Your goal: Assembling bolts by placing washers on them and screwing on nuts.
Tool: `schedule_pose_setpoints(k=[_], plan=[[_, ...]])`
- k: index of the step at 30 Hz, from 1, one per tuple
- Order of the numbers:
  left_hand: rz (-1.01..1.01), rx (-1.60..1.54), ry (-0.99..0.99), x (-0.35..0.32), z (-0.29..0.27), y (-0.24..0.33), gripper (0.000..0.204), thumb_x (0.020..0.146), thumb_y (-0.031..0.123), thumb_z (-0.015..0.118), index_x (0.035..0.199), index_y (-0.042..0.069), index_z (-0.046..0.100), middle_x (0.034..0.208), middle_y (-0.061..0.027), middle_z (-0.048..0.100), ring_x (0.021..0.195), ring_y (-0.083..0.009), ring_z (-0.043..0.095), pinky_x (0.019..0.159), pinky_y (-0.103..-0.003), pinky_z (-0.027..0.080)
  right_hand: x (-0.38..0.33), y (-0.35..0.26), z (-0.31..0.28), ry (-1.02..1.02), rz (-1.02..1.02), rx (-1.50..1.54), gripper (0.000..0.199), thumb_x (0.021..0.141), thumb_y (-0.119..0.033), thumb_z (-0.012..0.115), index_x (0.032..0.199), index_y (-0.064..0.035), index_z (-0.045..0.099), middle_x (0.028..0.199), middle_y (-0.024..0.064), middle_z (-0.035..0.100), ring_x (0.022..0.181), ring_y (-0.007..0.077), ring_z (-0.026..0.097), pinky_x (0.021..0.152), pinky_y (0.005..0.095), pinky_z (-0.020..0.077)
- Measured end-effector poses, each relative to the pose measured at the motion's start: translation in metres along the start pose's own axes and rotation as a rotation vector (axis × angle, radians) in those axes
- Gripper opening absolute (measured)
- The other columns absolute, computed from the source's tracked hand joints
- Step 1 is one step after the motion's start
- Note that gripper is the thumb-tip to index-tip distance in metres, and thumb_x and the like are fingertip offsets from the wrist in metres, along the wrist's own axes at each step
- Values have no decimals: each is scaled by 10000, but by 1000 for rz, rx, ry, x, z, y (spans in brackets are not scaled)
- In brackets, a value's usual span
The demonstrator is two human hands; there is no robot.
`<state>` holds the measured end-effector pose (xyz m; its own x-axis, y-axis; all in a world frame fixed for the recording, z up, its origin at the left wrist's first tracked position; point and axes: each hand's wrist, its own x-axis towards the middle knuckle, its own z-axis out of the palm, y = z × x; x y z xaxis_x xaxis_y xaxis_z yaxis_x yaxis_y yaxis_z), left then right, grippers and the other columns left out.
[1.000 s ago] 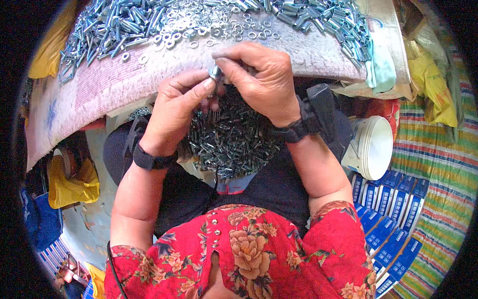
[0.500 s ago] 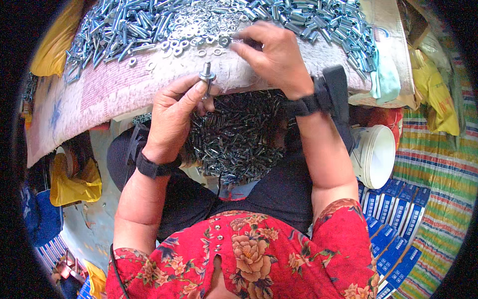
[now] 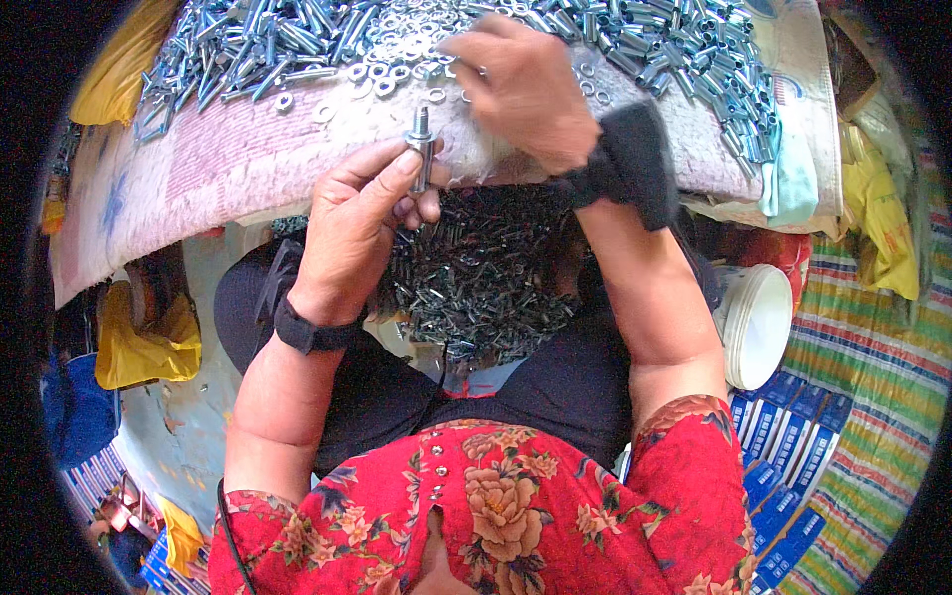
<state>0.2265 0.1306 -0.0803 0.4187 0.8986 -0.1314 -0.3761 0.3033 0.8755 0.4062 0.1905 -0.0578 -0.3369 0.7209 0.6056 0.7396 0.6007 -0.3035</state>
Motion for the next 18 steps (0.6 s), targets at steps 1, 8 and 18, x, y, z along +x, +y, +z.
schedule_pose_setpoints(k=[1, 8, 18], plan=[[-5, -12, -4, 0, 0, 0, 234, 869, 168, 532, 1024, 6, 599, 825, -39, 637, 616, -66, 543, 539, -175, 390, 2, 0, 6, 2, 1, -2, 125, 747, -57, 590, 866, -53, 626, 793, 101, 590, 712, 288, 591, 617, 311, 472], [-19, -41, -1, 0, -1, 3, 231, 868, 167, 533, 1025, 11, 600, 838, -43, 641, 625, -70, 542, 542, -187, 393, 3, 5, 5, -45, -42, -123, 135, 770, -67, 596, 900, -37, 614, 790, 104, 623, 677, 221, 611, 602, 292, 475], [73, 38, -111, -1, 1, 7, 199, 858, 162, 552, 990, 29, 621, 813, -26, 632, 625, -67, 532, 547, -190, 396, -32, -50, -26, 138, 227, 539, 121, 723, 51, 636, 836, 8, 630, 819, 85, 649, 732, 109, 610, 656, 219, 486]])
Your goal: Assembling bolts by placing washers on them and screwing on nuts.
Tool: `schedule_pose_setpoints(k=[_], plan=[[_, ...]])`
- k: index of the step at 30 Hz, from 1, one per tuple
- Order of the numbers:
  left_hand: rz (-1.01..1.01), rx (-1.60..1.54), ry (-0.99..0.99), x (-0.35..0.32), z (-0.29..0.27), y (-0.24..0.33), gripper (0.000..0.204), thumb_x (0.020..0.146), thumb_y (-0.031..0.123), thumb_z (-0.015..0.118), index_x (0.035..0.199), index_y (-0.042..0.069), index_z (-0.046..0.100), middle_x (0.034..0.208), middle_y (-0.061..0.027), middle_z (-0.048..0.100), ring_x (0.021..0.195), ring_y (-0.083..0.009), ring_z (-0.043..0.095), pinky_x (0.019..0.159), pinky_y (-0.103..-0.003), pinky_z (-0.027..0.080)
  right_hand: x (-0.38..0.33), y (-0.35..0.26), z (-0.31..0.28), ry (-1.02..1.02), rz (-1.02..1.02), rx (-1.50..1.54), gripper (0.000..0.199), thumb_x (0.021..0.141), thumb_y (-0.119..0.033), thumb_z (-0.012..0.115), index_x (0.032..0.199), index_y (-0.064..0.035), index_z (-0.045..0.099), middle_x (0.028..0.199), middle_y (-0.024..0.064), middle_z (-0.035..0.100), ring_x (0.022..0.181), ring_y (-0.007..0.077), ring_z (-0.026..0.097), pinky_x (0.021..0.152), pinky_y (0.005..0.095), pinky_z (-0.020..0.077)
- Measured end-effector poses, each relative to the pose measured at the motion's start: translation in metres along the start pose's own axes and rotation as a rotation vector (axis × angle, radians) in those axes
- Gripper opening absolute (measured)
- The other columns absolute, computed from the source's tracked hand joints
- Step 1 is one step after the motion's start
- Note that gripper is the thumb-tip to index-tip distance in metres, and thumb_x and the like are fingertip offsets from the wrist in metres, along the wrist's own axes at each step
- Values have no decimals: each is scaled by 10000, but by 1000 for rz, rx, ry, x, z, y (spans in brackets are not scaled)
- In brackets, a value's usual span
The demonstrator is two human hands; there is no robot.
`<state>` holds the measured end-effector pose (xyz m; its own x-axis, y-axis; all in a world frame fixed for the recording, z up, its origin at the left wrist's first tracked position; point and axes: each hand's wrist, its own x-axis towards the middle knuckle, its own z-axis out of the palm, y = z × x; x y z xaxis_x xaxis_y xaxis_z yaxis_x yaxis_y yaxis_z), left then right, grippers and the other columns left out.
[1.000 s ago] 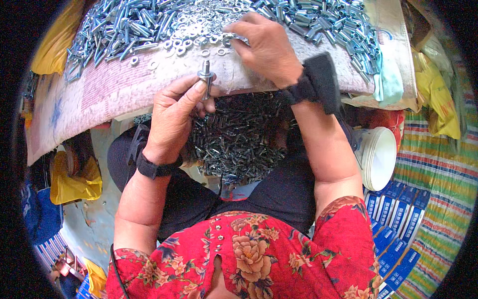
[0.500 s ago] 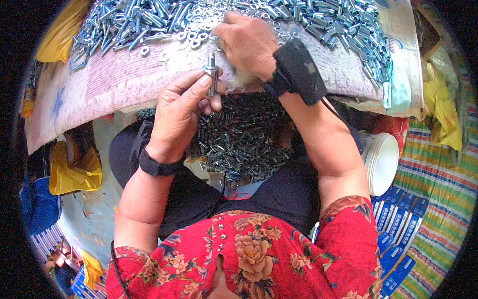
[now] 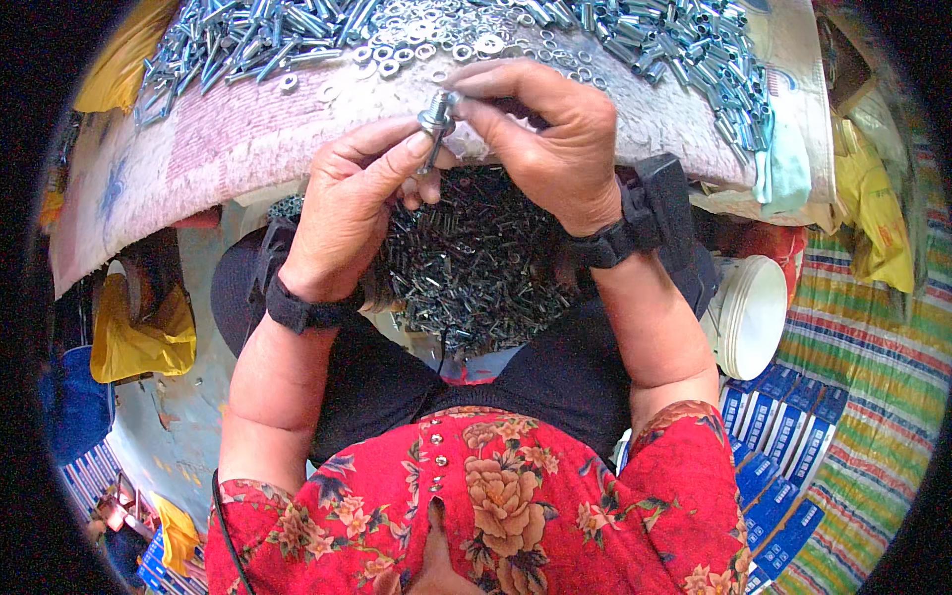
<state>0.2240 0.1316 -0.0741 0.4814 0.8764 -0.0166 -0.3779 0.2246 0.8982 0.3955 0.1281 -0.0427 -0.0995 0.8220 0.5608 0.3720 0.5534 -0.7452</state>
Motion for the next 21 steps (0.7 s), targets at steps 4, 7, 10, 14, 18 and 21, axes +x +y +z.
schedule_pose_setpoints(k=[4, 7, 10, 14, 18, 21], plan=[[-22, 49, -37, 0, 3, 1, 189, 853, 162, 561, 979, 37, 628, 806, -21, 627, 627, -63, 528, 552, -189, 397, -1, -5, -7, 63, -40, -96, 122, 731, 64, 620, 841, 11, 622, 860, 97, 647, 808, 136, 620, 672, 231, 502], [-11, 75, -46, -1, 4, 0, 196, 848, 159, 571, 986, 32, 628, 788, -18, 624, 620, -56, 531, 541, -180, 400, -6, -9, -3, 17, -38, -20, 125, 734, 68, 612, 845, 12, 619, 888, 103, 646, 829, 147, 622, 692, 238, 504], [-1, 98, -42, -1, 4, 0, 206, 843, 158, 580, 992, 25, 628, 770, -14, 621, 611, -49, 533, 527, -171, 402, -7, -11, -9, -24, -52, -71, 120, 739, 60, 607, 849, 14, 617, 914, 109, 642, 831, 151, 622, 712, 248, 499], [-21, 152, -67, -3, 3, 3, 195, 849, 160, 569, 989, 39, 631, 807, -15, 622, 631, -56, 522, 553, -186, 395, -3, -16, -17, -127, -39, -84, 128, 740, 50, 607, 861, 10, 612, 904, 97, 642, 814, 145, 622, 707, 248, 497], [-10, 181, -84, -3, 1, 5, 195, 846, 156, 574, 990, 36, 630, 802, -14, 620, 628, -54, 518, 548, -181, 391, -1, -20, -23, -186, 94, -69, 212, 742, 37, 610, 949, 0, 588, 892, 84, 640, 814, 136, 615, 714, 241, 491], [-18, 209, -106, -3, 0, 8, 199, 843, 156, 578, 992, 34, 631, 794, -12, 620, 624, -52, 515, 547, -178, 389, 1, -19, -25, -199, 109, -13, 316, 747, 23, 611, 1053, -11, 540, 897, 79, 633, 823, 128, 608, 722, 233, 483]])
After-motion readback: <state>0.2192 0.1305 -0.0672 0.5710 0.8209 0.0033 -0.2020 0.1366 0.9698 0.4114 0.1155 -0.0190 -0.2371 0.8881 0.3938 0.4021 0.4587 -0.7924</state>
